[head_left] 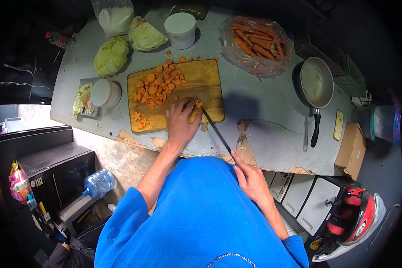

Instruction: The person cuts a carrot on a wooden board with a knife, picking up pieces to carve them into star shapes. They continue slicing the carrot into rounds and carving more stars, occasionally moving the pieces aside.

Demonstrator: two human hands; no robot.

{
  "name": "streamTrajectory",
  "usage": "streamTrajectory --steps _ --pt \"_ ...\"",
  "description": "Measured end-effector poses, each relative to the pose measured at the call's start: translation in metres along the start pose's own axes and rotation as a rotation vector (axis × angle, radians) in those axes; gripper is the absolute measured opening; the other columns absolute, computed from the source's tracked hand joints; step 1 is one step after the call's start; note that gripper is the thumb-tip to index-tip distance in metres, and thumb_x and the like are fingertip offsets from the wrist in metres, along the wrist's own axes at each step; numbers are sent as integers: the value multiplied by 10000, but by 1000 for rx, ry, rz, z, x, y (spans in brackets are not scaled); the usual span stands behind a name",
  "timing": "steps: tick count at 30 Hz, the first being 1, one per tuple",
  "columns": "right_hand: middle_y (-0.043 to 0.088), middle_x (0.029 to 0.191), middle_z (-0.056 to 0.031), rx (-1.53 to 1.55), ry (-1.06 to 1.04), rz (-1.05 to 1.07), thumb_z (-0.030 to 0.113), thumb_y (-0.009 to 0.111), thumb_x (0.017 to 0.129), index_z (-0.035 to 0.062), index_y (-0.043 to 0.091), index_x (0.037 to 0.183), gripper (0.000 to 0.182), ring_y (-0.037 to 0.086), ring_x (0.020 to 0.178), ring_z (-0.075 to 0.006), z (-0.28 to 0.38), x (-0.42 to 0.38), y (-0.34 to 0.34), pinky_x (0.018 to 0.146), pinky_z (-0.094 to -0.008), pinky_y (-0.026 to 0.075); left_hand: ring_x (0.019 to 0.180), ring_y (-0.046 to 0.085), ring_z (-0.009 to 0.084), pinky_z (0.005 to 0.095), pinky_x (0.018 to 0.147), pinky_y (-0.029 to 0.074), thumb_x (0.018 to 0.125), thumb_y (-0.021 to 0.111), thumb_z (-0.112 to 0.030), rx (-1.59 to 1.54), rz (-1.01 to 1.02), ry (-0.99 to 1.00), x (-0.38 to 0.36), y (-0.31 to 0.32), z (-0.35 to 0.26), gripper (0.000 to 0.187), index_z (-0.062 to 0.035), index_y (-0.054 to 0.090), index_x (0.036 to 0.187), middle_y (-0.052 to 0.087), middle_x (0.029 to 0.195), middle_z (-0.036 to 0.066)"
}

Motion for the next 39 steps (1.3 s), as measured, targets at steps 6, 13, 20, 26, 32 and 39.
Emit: streamTrajectory --steps 6,13,20,26,32,39 --pt "733 981 -262 -15 24 32 186 589 1042 225 544 1526 488 721 898 -439 -6 -8 -20 824 -473 564 1184 568 344 465 1078 389 940 708 -214 -52 189 56 12 -4 12 375 -78 727 1289 674 1286 107" --pt "737 967 -248 -127 -51 38 133 629 1007 193 573 1504 504 722 835 -403 -10 0 -24 777 -448 563 1130 583 315 450 1017 396 938 670 -151 -112 170 134 15 -11 7 345 -74 734 1269 681 1253 98" --pt "741 977 -239 -139 -30 74 116 624 997 193 569 1505 517 725 861 -409 -7 5 -19 803 -463 568 1060 594 267 410 950 387 907 696 -121 -71 -50 59 -17 -8 2 338 -104 758 1239 670 1119 101" --pt "735 957 -252 -132 -20 66 115 623 996 191 569 1507 519 724 853 -408 -6 6 -20 795 -463 564 1066 577 247 434 978 348 874 722 -112 21 -110 151 -29 -3 -10 381 -159 766 1250 656 1121 82" --pt "727 921 -254 -123 -25 60 109 627 993 187 577 1500 515 715 824 -410 -5 7 -19 780 -465 558 1083 558 254 444 990 332 855 727 -109 61 -102 184 -31 0 -9 415 -173 762 1264 641 1125 81" --pt "719 910 -233 -250 -20 100 135 601 1013 251 514 1546 552 717 797 -424 -4 6 -14 766 -508 575 1091 536 250 445 994 326 863 709 -107 89 -70 145 -32 5 -7 410 -187 764 1261 633 1117 78"
Point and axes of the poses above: each hand's wrist, its own x-axis towards the middle knuckle, its own y-axis out of the palm, z = x × y, the point moved 6 cm from there along x, towards the middle knuckle
